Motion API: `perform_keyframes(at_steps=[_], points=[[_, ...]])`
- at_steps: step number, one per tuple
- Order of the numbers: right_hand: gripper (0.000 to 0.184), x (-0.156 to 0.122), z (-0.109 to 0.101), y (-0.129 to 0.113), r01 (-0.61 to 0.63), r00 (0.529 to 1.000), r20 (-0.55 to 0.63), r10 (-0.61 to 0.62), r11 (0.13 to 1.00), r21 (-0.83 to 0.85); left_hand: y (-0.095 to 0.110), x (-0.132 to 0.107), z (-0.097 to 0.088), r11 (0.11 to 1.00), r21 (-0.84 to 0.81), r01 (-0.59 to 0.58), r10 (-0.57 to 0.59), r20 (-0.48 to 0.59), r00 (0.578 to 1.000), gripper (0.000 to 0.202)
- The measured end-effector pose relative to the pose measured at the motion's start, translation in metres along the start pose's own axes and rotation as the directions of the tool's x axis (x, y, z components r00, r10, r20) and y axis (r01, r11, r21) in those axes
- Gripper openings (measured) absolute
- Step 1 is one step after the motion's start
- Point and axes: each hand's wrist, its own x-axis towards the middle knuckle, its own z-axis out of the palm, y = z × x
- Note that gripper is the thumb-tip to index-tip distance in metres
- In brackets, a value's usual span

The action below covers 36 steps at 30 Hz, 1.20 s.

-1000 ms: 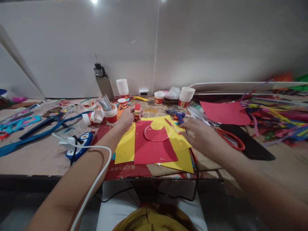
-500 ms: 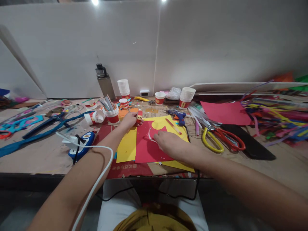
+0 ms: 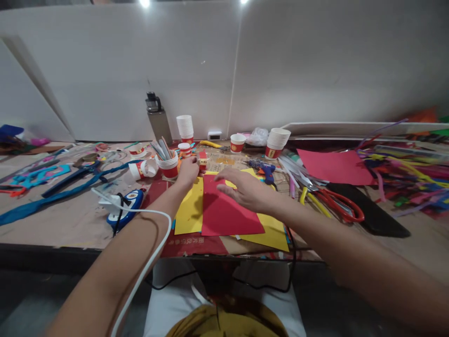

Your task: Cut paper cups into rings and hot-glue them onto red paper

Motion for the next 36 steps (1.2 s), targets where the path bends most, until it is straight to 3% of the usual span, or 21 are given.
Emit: perform_keyframes(at_steps=[4,8,19,24,25,26,27,28,30,31,32,34,35,36], points=[[0.063,0.031,0.029,0.048,-0.024,1.0,-0.006,0.023,0.956,-0.291,-0.002,0.001,0.003,0.999,-0.014,0.049,-0.049,0.001,0.999,0.012],[0.081,0.042,0.051,0.061,0.012,0.996,0.087,0.026,0.913,-0.408,-0.007,0.002,0.007,0.992,0.006,0.129,-0.129,-0.007,0.992,0.007],[0.094,0.04,0.059,0.056,0.116,0.97,0.242,-0.037,0.939,-0.324,-0.01,0.009,0.002,0.972,-0.021,0.234,-0.235,-0.056,0.97,0.016],[0.08,0.007,0.066,0.018,0.243,0.928,0.321,-0.186,0.959,-0.147,-0.01,0.01,0.002,0.971,-0.005,0.24,-0.24,-0.04,0.97,0.019],[0.078,-0.003,0.067,0.005,0.297,0.907,0.329,-0.262,0.953,-0.059,-0.01,0.01,0.001,0.971,0.001,0.24,-0.239,-0.036,0.97,0.019],[0.075,-0.013,0.068,-0.008,0.366,0.852,0.373,-0.367,0.927,0.075,-0.009,0.009,0.001,0.971,0.01,0.239,-0.238,-0.033,0.971,0.019],[0.076,-0.022,0.067,-0.021,0.428,0.766,0.414,-0.492,0.871,0.242,-0.009,0.009,0.001,0.972,0.021,0.235,-0.235,-0.028,0.972,0.019],[0.079,-0.03,0.065,-0.033,0.443,0.685,0.428,-0.59,0.803,0.4,-0.009,0.008,0.001,0.973,0.035,0.229,-0.228,-0.022,0.973,0.018],[0.063,-0.041,0.056,-0.05,0.366,0.565,0.42,-0.71,0.672,0.643,-0.006,0.006,0.002,0.977,0.07,0.2,-0.2,-0.005,0.98,0.015],[0.055,-0.042,0.05,-0.053,0.338,0.585,0.388,-0.712,0.649,0.681,-0.004,0.004,0.002,0.98,0.091,0.174,-0.176,0.006,0.984,0.013],[0.047,-0.041,0.043,-0.052,0.328,0.681,0.313,-0.662,0.657,0.679,-0.001,0.001,0.003,0.983,0.112,0.143,-0.146,0.016,0.989,0.011],[0.028,-0.032,0.031,-0.04,0.267,0.922,0.073,-0.381,0.76,0.592,0.006,-0.006,0.004,0.986,0.156,0.061,-0.065,0.022,0.998,0.007],[0.028,-0.025,0.027,-0.028,0.19,0.981,-0.069,-0.184,0.793,0.579,0.009,-0.009,0.004,0.98,0.201,-0.002,-0.001,0.018,1.0,0.007],[0.029,-0.018,0.023,-0.015,0.136,0.979,-0.205,-0.016,0.801,0.583,0.013,-0.013,0.005,0.958,0.274,-0.088,0.087,0.018,0.996,0.01]])
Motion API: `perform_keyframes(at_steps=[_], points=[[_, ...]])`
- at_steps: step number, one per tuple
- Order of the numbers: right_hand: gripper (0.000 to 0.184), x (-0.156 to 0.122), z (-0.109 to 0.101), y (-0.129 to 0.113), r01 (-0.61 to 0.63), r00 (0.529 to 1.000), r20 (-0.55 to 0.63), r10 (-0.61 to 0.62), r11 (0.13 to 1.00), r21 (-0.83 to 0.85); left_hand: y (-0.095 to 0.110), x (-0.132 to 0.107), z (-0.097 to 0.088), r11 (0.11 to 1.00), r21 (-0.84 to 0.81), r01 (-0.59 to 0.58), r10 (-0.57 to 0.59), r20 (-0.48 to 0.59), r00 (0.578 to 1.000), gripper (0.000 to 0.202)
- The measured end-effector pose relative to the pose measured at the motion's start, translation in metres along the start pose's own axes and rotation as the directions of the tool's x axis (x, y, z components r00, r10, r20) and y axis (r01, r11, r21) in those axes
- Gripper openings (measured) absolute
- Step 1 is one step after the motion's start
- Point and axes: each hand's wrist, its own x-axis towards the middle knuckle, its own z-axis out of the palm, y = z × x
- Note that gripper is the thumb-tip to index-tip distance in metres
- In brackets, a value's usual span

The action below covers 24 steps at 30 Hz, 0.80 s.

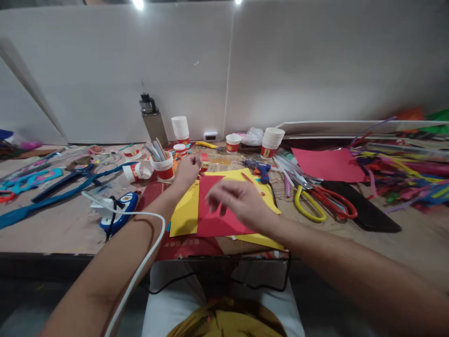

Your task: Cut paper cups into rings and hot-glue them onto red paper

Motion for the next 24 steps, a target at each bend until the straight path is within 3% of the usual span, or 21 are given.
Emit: perform_keyframes(at_steps=[2,4,6,8,13,16,19,24], points=[[0.023,0.014,-0.017,0.023,-0.031,0.949,-0.313,0.021,0.999,-0.027,0.006,-0.006,0.0,0.942,0.259,-0.215,0.227,-0.018,0.974,0.018],[0.036,0.023,-0.028,0.046,-0.057,0.905,-0.425,-0.022,0.983,-0.172,0.009,-0.012,0.001,0.82,0.459,-0.341,0.376,0.017,0.926,0.019],[0.062,0.025,-0.033,0.062,-0.033,0.918,-0.384,-0.101,0.944,-0.329,0.01,-0.016,0.004,0.748,0.544,-0.38,0.409,0.073,0.91,0.018],[0.077,0.024,-0.033,0.072,-0.02,0.942,-0.312,-0.124,0.907,-0.42,0.011,-0.02,0.007,0.719,0.58,-0.382,0.379,0.133,0.916,0.017],[0.076,0.022,-0.029,0.083,-0.041,0.97,-0.23,-0.083,0.874,-0.485,0.013,-0.026,0.015,0.722,0.607,-0.332,0.276,0.188,0.943,0.014],[0.062,0.022,-0.031,0.086,-0.088,0.979,-0.203,-0.011,0.878,-0.471,0.015,-0.028,0.016,0.83,0.503,-0.242,0.14,0.233,0.962,0.012],[0.053,0.021,-0.033,0.087,-0.133,0.978,-0.202,0.048,0.894,-0.428,0.015,-0.027,0.015,0.966,0.258,-0.013,-0.067,0.299,0.952,0.016],[0.048,0.021,-0.036,0.091,-0.151,0.965,-0.251,0.072,0.938,-0.311,0.011,-0.02,0.011,0.968,-0.046,0.246,-0.203,0.426,0.881,0.022]])
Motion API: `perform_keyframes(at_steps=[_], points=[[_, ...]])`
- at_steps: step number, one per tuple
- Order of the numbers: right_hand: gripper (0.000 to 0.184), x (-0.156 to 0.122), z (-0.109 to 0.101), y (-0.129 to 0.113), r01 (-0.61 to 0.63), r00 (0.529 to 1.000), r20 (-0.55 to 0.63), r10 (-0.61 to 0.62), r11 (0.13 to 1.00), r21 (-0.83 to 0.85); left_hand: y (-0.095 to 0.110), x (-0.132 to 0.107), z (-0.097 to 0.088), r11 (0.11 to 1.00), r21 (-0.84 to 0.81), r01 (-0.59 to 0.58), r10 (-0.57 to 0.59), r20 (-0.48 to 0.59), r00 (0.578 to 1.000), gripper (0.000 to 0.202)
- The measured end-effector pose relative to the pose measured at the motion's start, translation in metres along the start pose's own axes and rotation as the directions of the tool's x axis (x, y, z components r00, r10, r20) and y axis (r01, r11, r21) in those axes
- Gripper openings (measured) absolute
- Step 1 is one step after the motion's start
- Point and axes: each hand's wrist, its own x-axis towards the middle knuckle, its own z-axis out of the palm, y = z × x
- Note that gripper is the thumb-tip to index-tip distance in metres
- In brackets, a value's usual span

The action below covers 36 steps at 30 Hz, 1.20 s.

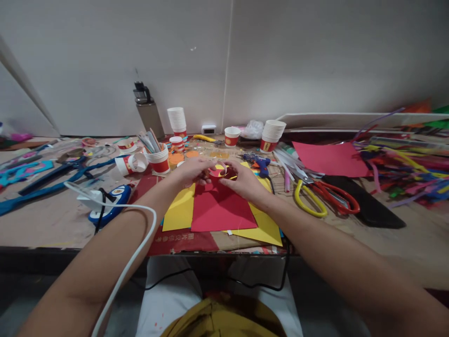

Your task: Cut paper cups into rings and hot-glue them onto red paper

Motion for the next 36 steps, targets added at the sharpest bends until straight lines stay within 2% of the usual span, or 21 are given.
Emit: perform_keyframes(at_steps=[2,4,8,12,19,23,26,31,33,36], points=[[0.05,0.001,0.0,0.002,-0.012,1.0,0.001,0.012,0.998,0.068,-0.001,0.002,-0.002,0.996,-0.083,0.02,-0.018,0.03,0.999,0.023],[0.059,0.002,-0.001,0.003,-0.028,1.0,-0.007,0.029,0.995,0.1,-0.002,0.003,-0.003,0.993,-0.118,0.017,-0.013,0.035,0.999,0.022],[0.072,0.002,-0.002,0.002,-0.004,1.0,-0.03,0.006,0.999,0.049,-0.003,0.003,-0.001,0.995,-0.093,0.019,-0.018,0.014,1.0,0.025],[0.06,0.001,-0.003,0.0,0.049,0.999,-0.007,-0.049,0.998,0.024,-0.002,0.002,0.0,0.996,-0.082,0.024,-0.022,0.028,0.999,0.029],[0.045,0.001,-0.004,-0.002,0.066,0.998,0.007,-0.066,0.995,0.073,-0.001,0.001,0.0,0.977,-0.203,0.072,-0.055,0.087,0.995,0.045],[0.037,0.004,-0.004,0.0,-0.001,0.999,0.035,-0.006,0.981,0.192,0.001,-0.001,0.002,0.969,-0.249,0.002,0.014,0.064,0.998,0.038],[0.037,0.005,-0.004,0.002,-0.03,0.998,0.059,0.015,0.965,0.262,0.002,-0.003,0.002,0.974,-0.222,-0.042,0.058,0.067,0.996,0.032],[0.043,0.003,-0.004,0.003,0.0,0.999,0.044,-0.009,0.98,0.197,0.0,-0.001,-0.001,0.985,-0.164,-0.059,0.075,0.094,0.993,0.024],[0.045,0.002,-0.003,0.003,0.002,1.0,0.019,-0.004,0.994,0.106,-0.003,0.003,-0.002,0.991,-0.116,-0.06,0.066,0.049,0.997,0.024],[0.048,0.0,-0.003,0.004,-0.043,0.999,0.011,0.043,0.997,-0.065,-0.008,0.01,-0.003,0.994,0.033,-0.106,0.109,-0.136,0.985,0.024]])
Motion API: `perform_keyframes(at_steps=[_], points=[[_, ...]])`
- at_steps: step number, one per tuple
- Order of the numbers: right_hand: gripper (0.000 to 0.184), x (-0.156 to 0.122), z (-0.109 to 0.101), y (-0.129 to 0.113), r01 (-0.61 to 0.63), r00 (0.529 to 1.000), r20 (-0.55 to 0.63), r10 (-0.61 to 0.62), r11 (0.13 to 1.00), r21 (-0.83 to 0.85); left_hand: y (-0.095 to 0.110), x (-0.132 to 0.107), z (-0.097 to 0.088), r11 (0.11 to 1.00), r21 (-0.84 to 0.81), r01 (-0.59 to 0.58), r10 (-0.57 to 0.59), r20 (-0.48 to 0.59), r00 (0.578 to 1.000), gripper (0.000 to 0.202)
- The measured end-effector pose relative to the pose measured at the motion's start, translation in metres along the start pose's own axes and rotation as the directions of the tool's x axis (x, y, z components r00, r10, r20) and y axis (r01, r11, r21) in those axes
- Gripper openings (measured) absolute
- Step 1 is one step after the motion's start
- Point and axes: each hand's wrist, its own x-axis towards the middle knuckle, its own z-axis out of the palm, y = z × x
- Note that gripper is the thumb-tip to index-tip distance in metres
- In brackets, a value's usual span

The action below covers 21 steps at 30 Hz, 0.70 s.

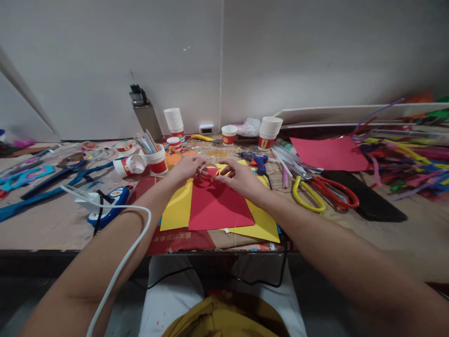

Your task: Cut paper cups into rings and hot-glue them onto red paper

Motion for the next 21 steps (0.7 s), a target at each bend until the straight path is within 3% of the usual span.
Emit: perform_keyframes(at_steps=[2,7,10,14,17,21], points=[[0.042,0.0,-0.002,0.0,-0.006,1.0,0.022,0.007,0.998,-0.066,-0.003,0.004,-0.001,0.989,0.14,-0.04,0.053,-0.087,0.995,0.026],[0.023,0.004,-0.012,-0.002,0.004,0.999,-0.04,-0.012,0.979,-0.205,-0.001,0.006,-0.012,0.9,0.424,-0.105,0.167,-0.111,0.98,0.025],[0.026,0.002,-0.015,-0.004,0.029,0.999,0.049,-0.016,0.959,-0.282,0.0,0.004,-0.019,0.782,0.582,-0.222,0.271,0.004,0.963,0.014],[0.048,-0.005,-0.011,-0.008,0.137,0.974,0.221,-0.046,0.898,-0.418,-0.004,0.004,-0.021,0.718,0.605,-0.343,0.301,0.174,0.937,0.05],[0.051,-0.008,-0.01,-0.01,0.128,0.971,0.24,-0.003,0.852,-0.508,-0.008,0.005,-0.018,0.675,0.614,-0.409,0.346,0.226,0.911,0.048],[0.048,-0.008,-0.011,-0.012,0.093,0.967,0.249,0.058,0.827,-0.554,-0.009,0.006,-0.017,0.638,0.65,-0.413,0.341,0.242,0.908,0.04]])
